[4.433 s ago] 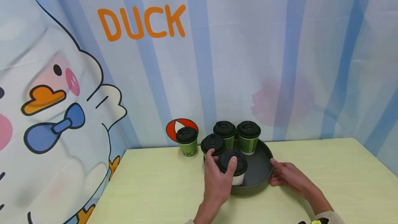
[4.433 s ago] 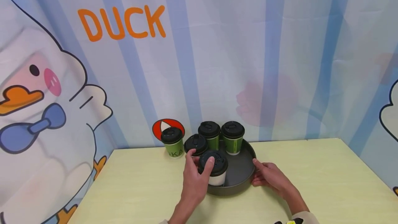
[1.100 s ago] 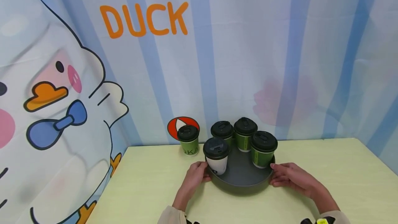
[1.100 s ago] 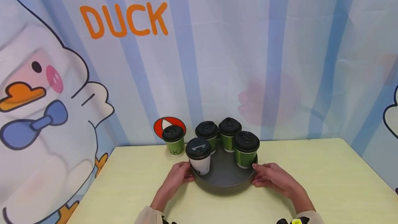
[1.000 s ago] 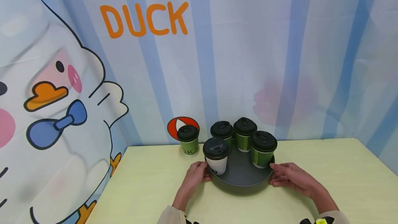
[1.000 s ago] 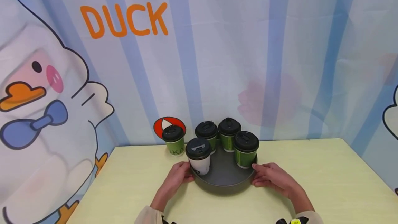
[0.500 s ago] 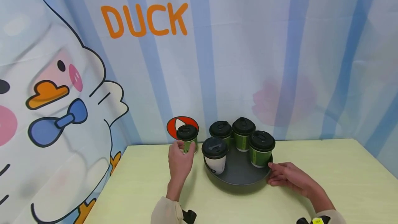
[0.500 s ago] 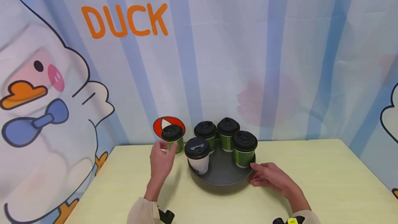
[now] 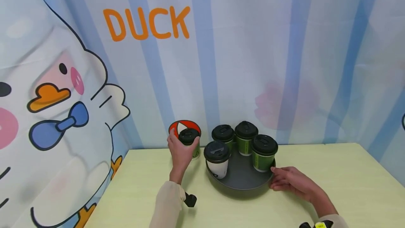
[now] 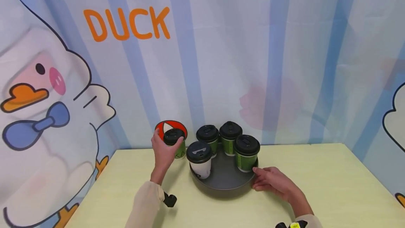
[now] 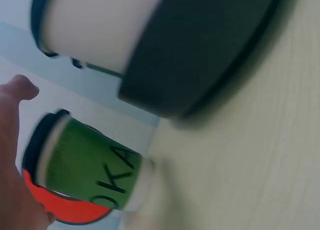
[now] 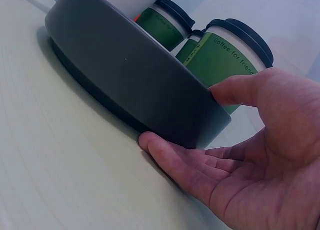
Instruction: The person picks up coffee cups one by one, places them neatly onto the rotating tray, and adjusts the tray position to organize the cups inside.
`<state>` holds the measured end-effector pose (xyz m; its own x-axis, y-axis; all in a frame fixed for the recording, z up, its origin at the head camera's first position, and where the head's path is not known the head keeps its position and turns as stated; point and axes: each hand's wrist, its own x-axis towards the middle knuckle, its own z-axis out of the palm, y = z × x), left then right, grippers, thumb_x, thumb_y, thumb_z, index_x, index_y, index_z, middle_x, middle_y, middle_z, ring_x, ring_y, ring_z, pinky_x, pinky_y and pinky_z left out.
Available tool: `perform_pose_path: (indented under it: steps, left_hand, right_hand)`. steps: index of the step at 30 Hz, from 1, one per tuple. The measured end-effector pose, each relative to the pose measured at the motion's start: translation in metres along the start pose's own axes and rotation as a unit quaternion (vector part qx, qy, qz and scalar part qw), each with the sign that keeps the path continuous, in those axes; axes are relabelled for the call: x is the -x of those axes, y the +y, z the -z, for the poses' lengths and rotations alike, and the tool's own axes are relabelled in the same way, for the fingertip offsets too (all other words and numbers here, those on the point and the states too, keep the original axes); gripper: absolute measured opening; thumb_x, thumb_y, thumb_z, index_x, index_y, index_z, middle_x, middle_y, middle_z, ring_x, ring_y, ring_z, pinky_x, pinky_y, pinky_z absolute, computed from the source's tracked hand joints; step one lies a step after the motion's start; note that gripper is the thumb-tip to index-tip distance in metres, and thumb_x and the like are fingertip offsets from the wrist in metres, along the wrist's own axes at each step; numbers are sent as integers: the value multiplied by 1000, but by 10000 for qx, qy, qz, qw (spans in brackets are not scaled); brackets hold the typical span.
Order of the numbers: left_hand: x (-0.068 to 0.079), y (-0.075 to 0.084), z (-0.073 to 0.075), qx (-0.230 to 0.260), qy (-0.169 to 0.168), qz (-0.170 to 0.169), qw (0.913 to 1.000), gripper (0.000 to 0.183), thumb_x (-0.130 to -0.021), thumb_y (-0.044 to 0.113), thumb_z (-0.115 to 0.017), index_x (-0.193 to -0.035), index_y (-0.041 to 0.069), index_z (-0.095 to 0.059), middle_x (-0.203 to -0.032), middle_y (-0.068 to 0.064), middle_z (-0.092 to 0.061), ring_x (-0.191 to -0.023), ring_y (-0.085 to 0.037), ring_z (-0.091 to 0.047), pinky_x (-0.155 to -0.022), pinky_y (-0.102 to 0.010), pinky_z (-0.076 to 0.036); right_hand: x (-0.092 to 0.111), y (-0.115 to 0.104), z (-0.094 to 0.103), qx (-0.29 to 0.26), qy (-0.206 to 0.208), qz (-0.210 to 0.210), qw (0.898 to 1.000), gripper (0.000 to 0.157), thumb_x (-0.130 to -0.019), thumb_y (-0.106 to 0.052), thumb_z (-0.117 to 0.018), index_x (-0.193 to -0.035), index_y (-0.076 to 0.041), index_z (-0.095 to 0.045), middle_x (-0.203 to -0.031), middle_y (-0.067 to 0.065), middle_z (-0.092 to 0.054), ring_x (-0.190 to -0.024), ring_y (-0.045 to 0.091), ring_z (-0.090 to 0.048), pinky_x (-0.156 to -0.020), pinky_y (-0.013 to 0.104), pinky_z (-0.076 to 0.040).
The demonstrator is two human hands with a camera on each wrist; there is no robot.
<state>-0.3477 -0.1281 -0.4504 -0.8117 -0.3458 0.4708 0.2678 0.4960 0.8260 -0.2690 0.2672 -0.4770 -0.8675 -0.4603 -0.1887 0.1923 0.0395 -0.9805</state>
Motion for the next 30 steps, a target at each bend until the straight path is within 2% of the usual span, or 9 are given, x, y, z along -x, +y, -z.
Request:
perform_pose_path:
  steps: [3,6,10,14,17,24,30]
  left_hand:
    - [-1,-13,-13,68,-122,11,9999,108,-81,42,-88,-159,2,-25,-156,-25,-31,-139,-45,-36,-113,-63,-35]
    - [1,-22,-22,110,-91,56,9999,112,-80,40,-90,-160,2,-22,-158,-25,-31,-142,-44,-34,-115,-62,-35]
    - [3,-28,-30,206,138,197,9995,111,-79,37,-91,-159,1,-24,-156,-25,-34,-140,-43,-38,-114,-61,-37]
    - [2,-30,-35,326,392,281,9983,100,-81,37,-89,-153,1,-30,-148,-25,-41,-133,-43,-45,-111,-61,-41]
    - [2,-29,-36,427,458,264,9977,93,-81,37,-88,-149,2,-33,-144,-25,-44,-130,-43,-47,-110,-61,-41]
    - [-1,-25,-37,529,386,166,9977,93,-82,36,-87,-149,0,-33,-143,-27,-44,-130,-45,-46,-110,-62,-39]
    - [1,-25,-29,650,443,63,9969,90,-80,30,-89,-145,-2,-36,-139,-28,-48,-127,-45,-48,-108,-61,-41]
  right_hand:
    - [1,1,0,30,56,-20,10000,52,-111,-33,-50,-121,17,-60,-103,16,-72,-95,23,-73,-88,35,-60]
    - [0,3,-3,60,99,-49,9999,54,-111,-33,-51,-122,18,-59,-102,17,-73,-95,23,-73,-88,35,-60]
    - [0,4,-6,76,127,-72,9999,56,-110,-34,-51,-125,20,-56,-102,17,-73,-96,24,-73,-88,36,-60]
    - [0,2,-9,84,145,-53,9998,56,-110,-34,-51,-126,20,-55,-102,17,-72,-95,24,-73,-88,36,-61]
    - [0,0,-8,86,149,-12,9999,56,-110,-33,-52,-126,21,-54,-102,17,-72,-94,23,-73,-87,35,-61]
    - [0,-4,-5,64,157,10,9999,57,-110,-33,-51,-127,22,-52,-101,17,-72,-94,23,-73,-87,35,-61]
    - [0,-3,-4,103,189,-24,9998,56,-111,-32,-50,-126,21,-52,-101,17,-72,-94,23,-73,-87,35,-61]
